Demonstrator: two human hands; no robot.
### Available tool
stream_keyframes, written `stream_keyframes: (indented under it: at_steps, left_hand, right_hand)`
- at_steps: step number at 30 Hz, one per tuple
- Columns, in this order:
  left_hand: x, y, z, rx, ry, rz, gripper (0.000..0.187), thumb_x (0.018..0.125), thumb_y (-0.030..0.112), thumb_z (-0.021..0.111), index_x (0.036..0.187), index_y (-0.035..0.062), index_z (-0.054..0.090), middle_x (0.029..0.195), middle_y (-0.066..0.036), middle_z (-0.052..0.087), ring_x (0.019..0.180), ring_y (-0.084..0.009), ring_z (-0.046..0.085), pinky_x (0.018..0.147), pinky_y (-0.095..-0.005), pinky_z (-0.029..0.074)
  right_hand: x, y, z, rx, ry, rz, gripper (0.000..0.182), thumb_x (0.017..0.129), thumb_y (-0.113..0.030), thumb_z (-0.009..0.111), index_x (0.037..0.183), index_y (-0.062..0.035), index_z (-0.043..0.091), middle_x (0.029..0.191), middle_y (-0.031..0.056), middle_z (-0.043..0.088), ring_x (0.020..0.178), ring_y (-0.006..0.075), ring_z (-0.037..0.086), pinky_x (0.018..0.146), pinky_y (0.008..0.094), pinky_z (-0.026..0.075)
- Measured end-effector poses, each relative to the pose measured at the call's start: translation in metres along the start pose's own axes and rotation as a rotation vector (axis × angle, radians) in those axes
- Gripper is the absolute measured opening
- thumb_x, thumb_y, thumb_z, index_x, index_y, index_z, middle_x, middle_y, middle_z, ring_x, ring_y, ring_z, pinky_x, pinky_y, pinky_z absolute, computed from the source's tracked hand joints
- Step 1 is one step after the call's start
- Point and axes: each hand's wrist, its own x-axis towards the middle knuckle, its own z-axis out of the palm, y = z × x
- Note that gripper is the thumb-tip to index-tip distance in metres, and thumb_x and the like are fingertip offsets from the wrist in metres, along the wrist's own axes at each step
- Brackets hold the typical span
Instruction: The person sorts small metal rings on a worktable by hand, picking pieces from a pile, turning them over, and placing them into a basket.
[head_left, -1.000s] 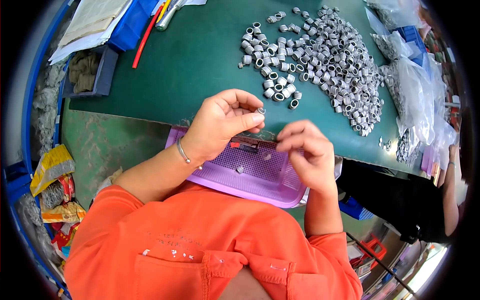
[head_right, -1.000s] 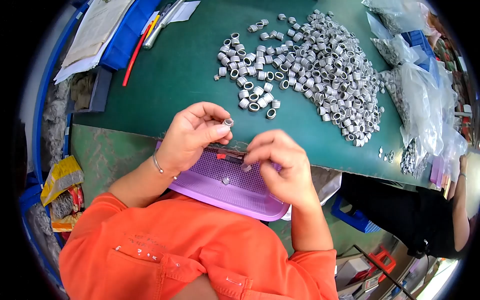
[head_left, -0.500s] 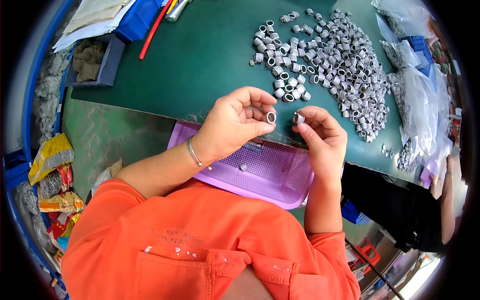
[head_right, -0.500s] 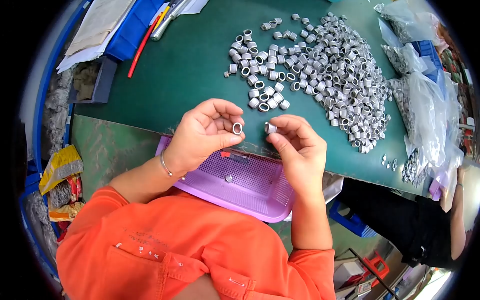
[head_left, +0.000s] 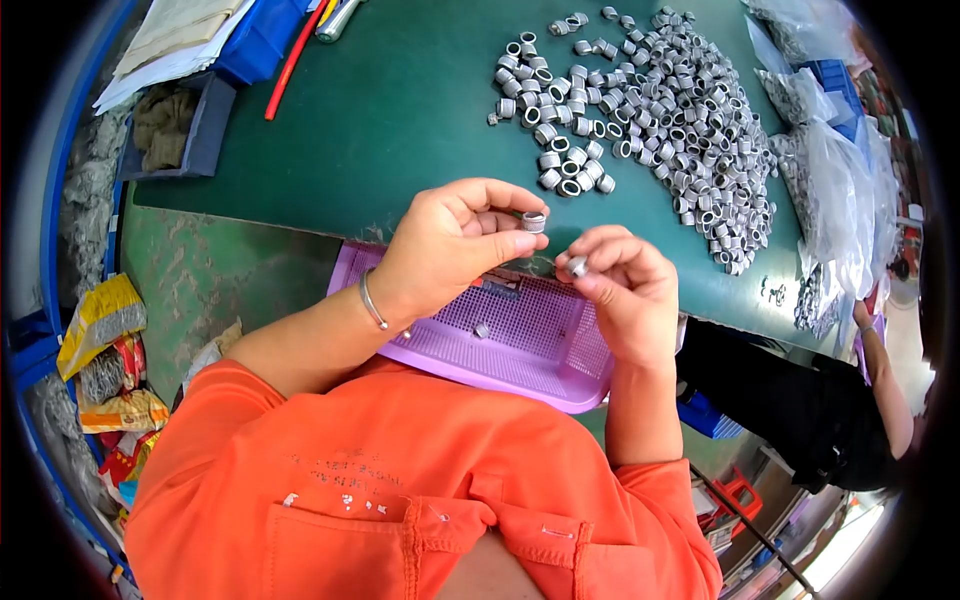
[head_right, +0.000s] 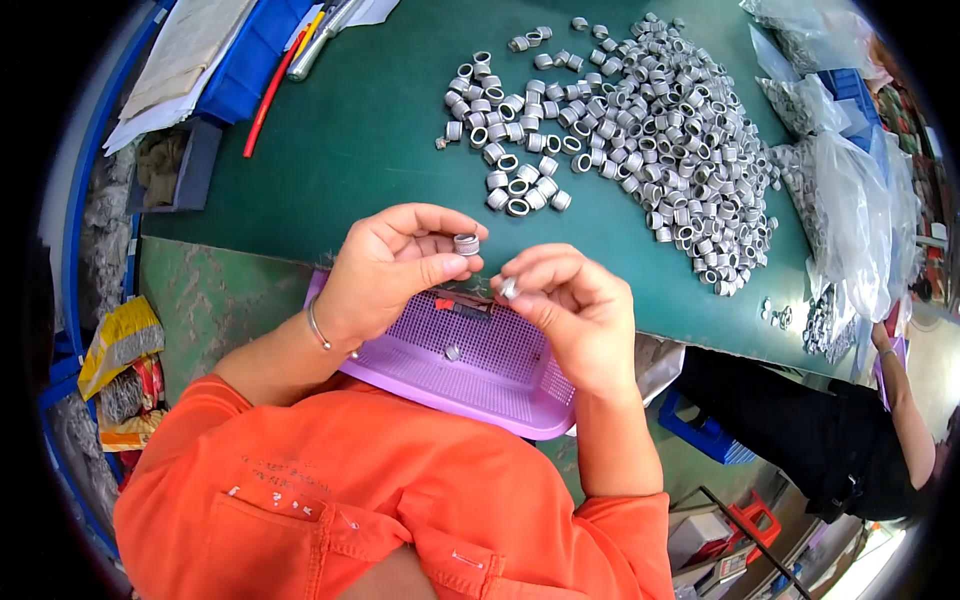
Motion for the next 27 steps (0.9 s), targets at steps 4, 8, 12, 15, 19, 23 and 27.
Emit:
stream_keyframes:
  at_steps: [4, 8, 12, 15, 19, 23, 27]
  left_hand:
    - [0.000, -0.003, -0.004, -0.032, -0.017, 0.027, 0.030, 0.078, -0.008, 0.067, 0.106, -0.0032, 0.056, 0.096, -0.008, 0.059, 0.091, -0.0128, 0.060, 0.081, -0.0253, 0.052]
    - [0.001, -0.005, -0.002, -0.030, -0.017, 0.061, 0.033, 0.078, -0.008, 0.068, 0.106, -0.0021, 0.054, 0.099, -0.010, 0.061, 0.091, -0.0131, 0.059, 0.080, -0.0249, 0.053]
    - [-0.001, -0.002, 0.000, -0.015, 0.004, 0.023, 0.031, 0.079, -0.008, 0.066, 0.106, -0.0011, 0.053, 0.105, -0.013, 0.063, 0.092, -0.0134, 0.060, 0.077, -0.0243, 0.053]
    - [-0.002, -0.004, 0.000, -0.005, -0.033, 0.079, 0.030, 0.080, -0.008, 0.064, 0.107, -0.0006, 0.053, 0.106, -0.014, 0.063, 0.091, -0.0132, 0.060, 0.076, -0.0241, 0.054]
    - [-0.001, -0.005, 0.000, 0.010, -0.048, 0.106, 0.031, 0.080, -0.010, 0.064, 0.107, -0.0015, 0.052, 0.105, -0.014, 0.063, 0.090, -0.0135, 0.060, 0.070, -0.0236, 0.054]
    - [-0.002, -0.005, 0.001, 0.047, -0.046, 0.097, 0.032, 0.079, -0.010, 0.064, 0.107, -0.0019, 0.052, 0.105, -0.013, 0.062, 0.089, -0.0137, 0.060, 0.068, -0.0236, 0.054]
    - [-0.003, -0.006, 0.000, 0.078, -0.081, 0.079, 0.029, 0.080, -0.010, 0.065, 0.106, -0.0037, 0.055, 0.103, -0.013, 0.063, 0.089, -0.0147, 0.062, 0.073, -0.0248, 0.055]
  right_hand:
    - [0.003, -0.015, -0.004, -0.566, -0.137, -0.204, 0.025, 0.069, 0.019, 0.048, 0.076, 0.0005, 0.064, 0.090, 0.0113, 0.064, 0.082, 0.0195, 0.062, 0.072, 0.0280, 0.051]
    - [0.030, -0.013, 0.000, -1.123, 0.202, -0.439, 0.018, 0.073, 0.007, 0.063, 0.090, -0.0009, 0.065, 0.088, 0.0122, 0.060, 0.080, 0.0246, 0.060, 0.067, 0.0322, 0.049]
    - [0.045, -0.001, -0.013, -1.253, 0.268, -0.427, 0.024, 0.072, 0.002, 0.071, 0.094, 0.0006, 0.063, 0.092, 0.0139, 0.057, 0.074, 0.0256, 0.058, 0.065, 0.0316, 0.049]
    - [0.036, -0.005, -0.008, -1.168, 0.256, -0.360, 0.025, 0.071, 0.007, 0.071, 0.094, 0.0017, 0.062, 0.093, 0.0097, 0.058, 0.070, 0.0173, 0.059, 0.064, 0.0262, 0.048]
    - [0.020, -0.006, 0.004, -0.594, 0.211, -0.210, 0.026, 0.076, 0.011, 0.068, 0.099, 0.0015, 0.063, 0.093, 0.0026, 0.057, 0.076, 0.0072, 0.056, 0.067, 0.0199, 0.048]
    - [0.005, -0.004, 0.010, -0.404, 0.141, -0.095, 0.027, 0.075, 0.013, 0.068, 0.100, 0.0054, 0.062, 0.095, 0.0062, 0.057, 0.081, 0.0107, 0.060, 0.070, 0.0218, 0.051]
    - [0.003, -0.002, 0.016, -0.202, 0.093, -0.031, 0.027, 0.075, 0.016, 0.065, 0.101, 0.0084, 0.060, 0.099, 0.0095, 0.058, 0.088, 0.0170, 0.064, 0.077, 0.0266, 0.056]
